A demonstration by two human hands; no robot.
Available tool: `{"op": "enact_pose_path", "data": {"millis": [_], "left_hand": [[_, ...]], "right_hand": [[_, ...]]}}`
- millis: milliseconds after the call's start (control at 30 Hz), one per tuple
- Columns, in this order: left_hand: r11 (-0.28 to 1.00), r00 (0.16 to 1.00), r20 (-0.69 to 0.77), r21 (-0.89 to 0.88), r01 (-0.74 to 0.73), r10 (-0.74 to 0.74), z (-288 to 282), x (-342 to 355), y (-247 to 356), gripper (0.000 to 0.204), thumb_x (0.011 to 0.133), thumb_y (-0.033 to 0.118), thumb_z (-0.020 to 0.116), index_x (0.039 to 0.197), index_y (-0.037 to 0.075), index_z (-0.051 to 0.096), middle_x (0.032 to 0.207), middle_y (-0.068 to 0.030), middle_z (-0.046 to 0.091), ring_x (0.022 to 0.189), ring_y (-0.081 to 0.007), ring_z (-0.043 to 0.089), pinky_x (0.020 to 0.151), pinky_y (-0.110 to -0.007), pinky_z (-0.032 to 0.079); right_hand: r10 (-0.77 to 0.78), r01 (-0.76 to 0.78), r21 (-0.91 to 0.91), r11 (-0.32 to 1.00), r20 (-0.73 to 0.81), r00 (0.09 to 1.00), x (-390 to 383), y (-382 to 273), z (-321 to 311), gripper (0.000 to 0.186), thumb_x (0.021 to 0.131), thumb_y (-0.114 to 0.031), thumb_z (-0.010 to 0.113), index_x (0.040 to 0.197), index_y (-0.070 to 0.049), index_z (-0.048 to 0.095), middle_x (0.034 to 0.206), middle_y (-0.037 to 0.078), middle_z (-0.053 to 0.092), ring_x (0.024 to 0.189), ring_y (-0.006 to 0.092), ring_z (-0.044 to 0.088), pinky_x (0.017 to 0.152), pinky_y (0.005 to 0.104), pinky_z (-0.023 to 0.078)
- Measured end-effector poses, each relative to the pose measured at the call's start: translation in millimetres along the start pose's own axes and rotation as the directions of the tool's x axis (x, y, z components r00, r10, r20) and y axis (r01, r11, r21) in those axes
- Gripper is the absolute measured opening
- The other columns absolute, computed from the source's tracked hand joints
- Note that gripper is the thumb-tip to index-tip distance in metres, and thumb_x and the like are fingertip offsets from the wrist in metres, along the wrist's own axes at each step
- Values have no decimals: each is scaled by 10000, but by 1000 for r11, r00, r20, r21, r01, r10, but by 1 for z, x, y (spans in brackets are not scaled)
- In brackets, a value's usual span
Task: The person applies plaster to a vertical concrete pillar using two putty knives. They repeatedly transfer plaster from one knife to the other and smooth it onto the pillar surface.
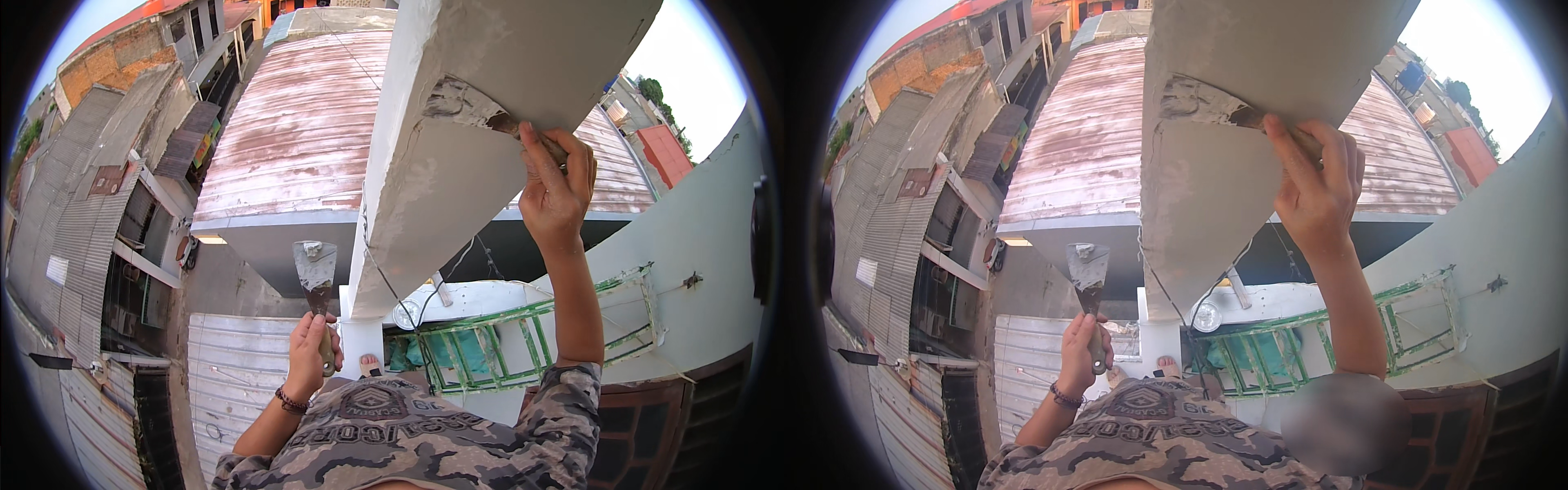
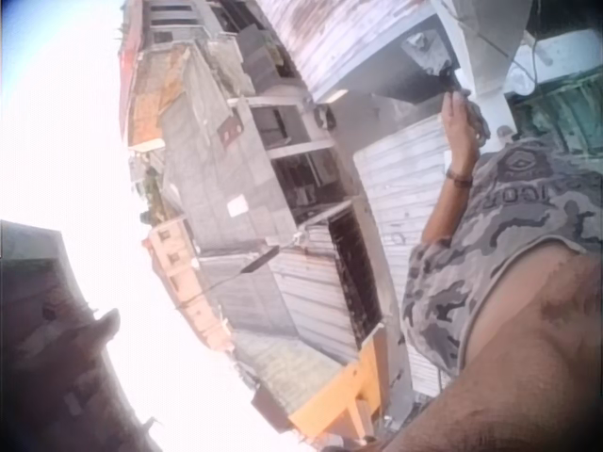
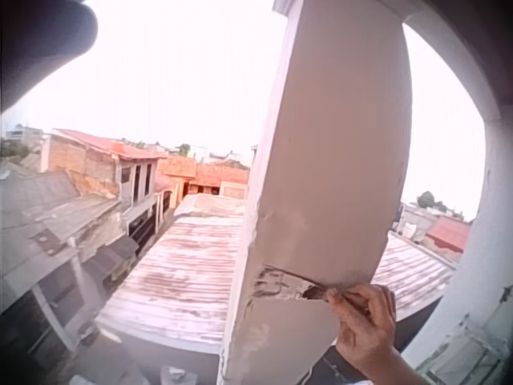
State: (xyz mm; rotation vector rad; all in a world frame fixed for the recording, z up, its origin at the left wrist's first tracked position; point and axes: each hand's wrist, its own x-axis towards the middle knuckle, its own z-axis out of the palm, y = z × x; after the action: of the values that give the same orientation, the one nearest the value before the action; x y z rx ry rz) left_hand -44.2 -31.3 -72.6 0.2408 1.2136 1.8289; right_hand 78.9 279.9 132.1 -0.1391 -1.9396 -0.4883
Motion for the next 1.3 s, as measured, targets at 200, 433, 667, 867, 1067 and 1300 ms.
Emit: {"op": "enact_pose_path", "data": {"millis": [200, 433, 667, 867, 1067, 1300], "left_hand": [[1000, 1000, -16, 9, -10, 10, -1, -3, 0, 272, 1024, 298, 429, 1025, 42, 519, 656, -61, 510, 433, -165, 514, 376, -278, 422], [1000, 999, 46, -12, -18, 19, 7, -3, 1, 274, 1006, 291, 441, 1033, 26, 507, 650, -89, 509, 408, -189, 516, 344, -288, 422], [1000, 999, 40, -11, -29, 30, 6, -4, -3, 268, 1007, 289, 439, 1039, 30, 500, 646, -88, 506, 399, -190, 510, 340, -291, 419], [1000, 999, 27, -19, -18, 18, 5, -7, -2, 275, 1014, 296, 439, 1029, 30, 505, 650, -75, 509, 409, -178, 513, 339, -296, 423], [999, 999, 30, -24, -26, 27, 8, -4, -3, 266, 1009, 292, 439, 1026, 34, 503, 636, -92, 507, 394, -192, 510, 338, -297, 422], [999, 999, 23, 12, -35, 35, 10, -3, 1, 265, 1009, 289, 439, 1021, 34, 508, 630, -91, 507, 401, -188, 513, 340, -292, 420]], "right_hand": [[53, -47, -101, 994, 62, 997, -8, -10, -32, 545, 669, 62, 680, 1152, -187, 716, 1011, 26, 579, 892, 206, 561, 777, 341, 405], [-4, 12, -135, 991, 63, 998, 18, -49, -43, 656, 588, 60, 667, 1206, -158, 683, 1020, 45, 568, 869, 213, 563, 740, 343, 400], [75, -51, -194, 980, 117, 990, 5, -49, -63, 626, 604, 59, 664, 1192, -154, 686, 1006, 40, 566, 882, 216, 571, 739, 360, 406], [117, -107, -143, 984, 68, 991, 14, -44, -54, 462, 738, 14, 698, 1172, -145, 702, 988, 50, 579, 884, 208, 572, 780, 358, 431], [128, -108, -172, 979, 106, 986, 2, -40, -57, 526, 673, 37, 673, 1159, -162, 707, 994, 43, 574, 885, 214, 574, 768, 354, 420], [77, -71, -114, 991, 52, 996, 11, -41, -44, 578, 623, 56, 660, 1151, -172, 711, 984, 41, 562, 880, 220, 572, 752, 355, 408]]}}
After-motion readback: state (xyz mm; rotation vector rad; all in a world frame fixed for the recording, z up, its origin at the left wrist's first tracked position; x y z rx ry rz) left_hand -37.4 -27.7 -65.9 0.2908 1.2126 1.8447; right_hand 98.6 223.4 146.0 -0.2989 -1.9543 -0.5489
